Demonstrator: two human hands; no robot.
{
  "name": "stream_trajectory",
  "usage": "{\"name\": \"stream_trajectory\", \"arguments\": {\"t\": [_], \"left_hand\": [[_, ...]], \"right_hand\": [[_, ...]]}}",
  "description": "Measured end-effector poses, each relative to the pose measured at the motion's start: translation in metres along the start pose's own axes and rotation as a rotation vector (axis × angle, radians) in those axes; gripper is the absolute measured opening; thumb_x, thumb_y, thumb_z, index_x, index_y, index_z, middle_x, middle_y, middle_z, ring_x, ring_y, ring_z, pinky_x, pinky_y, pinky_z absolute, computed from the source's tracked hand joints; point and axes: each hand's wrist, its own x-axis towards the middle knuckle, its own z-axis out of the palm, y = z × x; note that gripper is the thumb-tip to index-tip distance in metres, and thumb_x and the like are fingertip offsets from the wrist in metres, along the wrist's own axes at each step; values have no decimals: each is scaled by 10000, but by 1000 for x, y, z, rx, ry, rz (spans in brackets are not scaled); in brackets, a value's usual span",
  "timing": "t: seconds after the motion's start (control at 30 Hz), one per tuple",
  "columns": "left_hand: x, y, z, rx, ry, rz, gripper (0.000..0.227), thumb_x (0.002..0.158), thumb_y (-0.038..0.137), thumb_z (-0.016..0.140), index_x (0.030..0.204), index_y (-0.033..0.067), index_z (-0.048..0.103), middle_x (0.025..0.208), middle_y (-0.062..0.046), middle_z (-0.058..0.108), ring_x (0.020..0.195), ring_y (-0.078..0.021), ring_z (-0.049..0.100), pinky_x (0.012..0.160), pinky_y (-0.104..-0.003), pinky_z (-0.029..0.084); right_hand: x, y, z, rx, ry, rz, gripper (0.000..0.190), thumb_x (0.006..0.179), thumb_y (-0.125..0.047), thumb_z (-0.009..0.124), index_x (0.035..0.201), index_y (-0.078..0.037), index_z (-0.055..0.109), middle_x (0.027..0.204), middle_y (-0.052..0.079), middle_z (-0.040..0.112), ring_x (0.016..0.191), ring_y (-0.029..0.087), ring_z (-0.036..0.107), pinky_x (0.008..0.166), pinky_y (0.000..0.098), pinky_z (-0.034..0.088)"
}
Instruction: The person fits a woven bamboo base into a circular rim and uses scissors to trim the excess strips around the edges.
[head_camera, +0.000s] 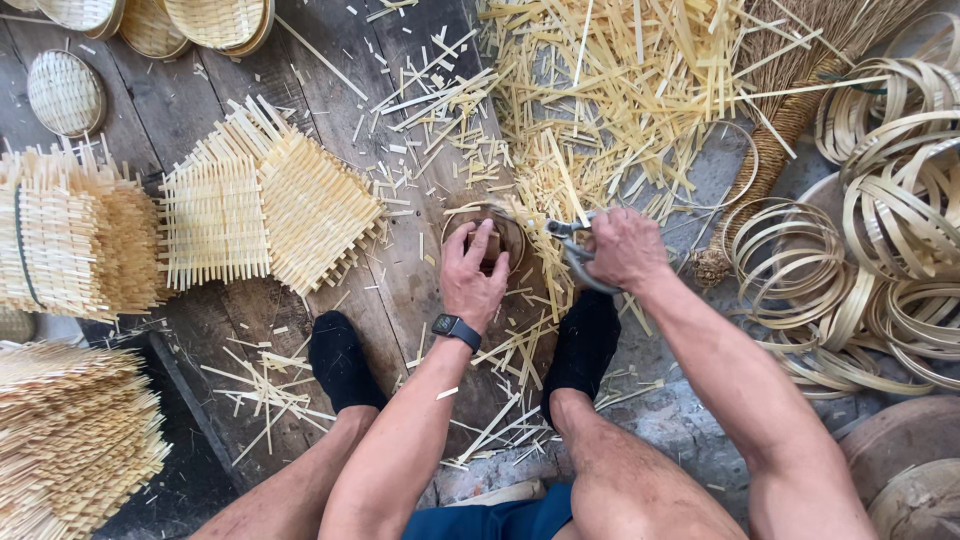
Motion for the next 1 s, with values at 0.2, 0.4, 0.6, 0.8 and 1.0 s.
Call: {"name": "stream_trajectory", "arguments": {"t": [0.2, 0.4, 0.6, 0.8, 1.0], "left_hand": [[0, -1, -5, -14, -12, -49, 625, 785, 59, 799, 1371, 208, 642, 1234, -123, 621, 1147, -328, 596, 1008, -432, 514], [5, -7, -14, 8, -87, 26, 625, 778, 23, 772, 1362, 205, 646, 1252, -121, 629, 1179, -336, 584, 1020, -434, 508], [19, -9, -31, -1, -201, 108, 652, 764, -19, 730, 1372, 203, 653, 1289, -114, 646, 1228, -335, 587, 1090, -430, 493], [38, -28, -38, -65, -185, -210, 602, 903, 253, 822, 1430, 108, 570, 1227, -154, 668, 1178, -318, 580, 1022, -454, 459], [45, -59, -10, -362, -261, -678, 389, 916, 313, 784, 1200, 49, 755, 1065, -113, 757, 931, -173, 682, 842, -318, 549]], "right_hand": [[-14, 16, -4, -62, 278, -101, 441, 800, -418, 721, 909, 4, 652, 839, 162, 634, 792, 278, 633, 734, 416, 552], [4, -5, -4, -78, 114, -43, 359, 949, -392, 673, 1003, -38, 668, 869, 138, 642, 774, 229, 640, 712, 398, 553], [8, 27, -5, 257, -143, 418, 530, 990, -583, 624, 1016, -58, 696, 932, 136, 686, 873, 263, 692, 836, 420, 563], [6, 39, 13, 244, 322, 485, 896, 598, -385, 982, 1193, 122, 544, 1221, 313, 526, 1118, 471, 559, 935, 546, 495], [-6, -29, 7, 938, 55, 255, 336, 936, -233, 723, 1233, -83, 674, 1100, 88, 708, 987, 196, 712, 886, 339, 608]]}}
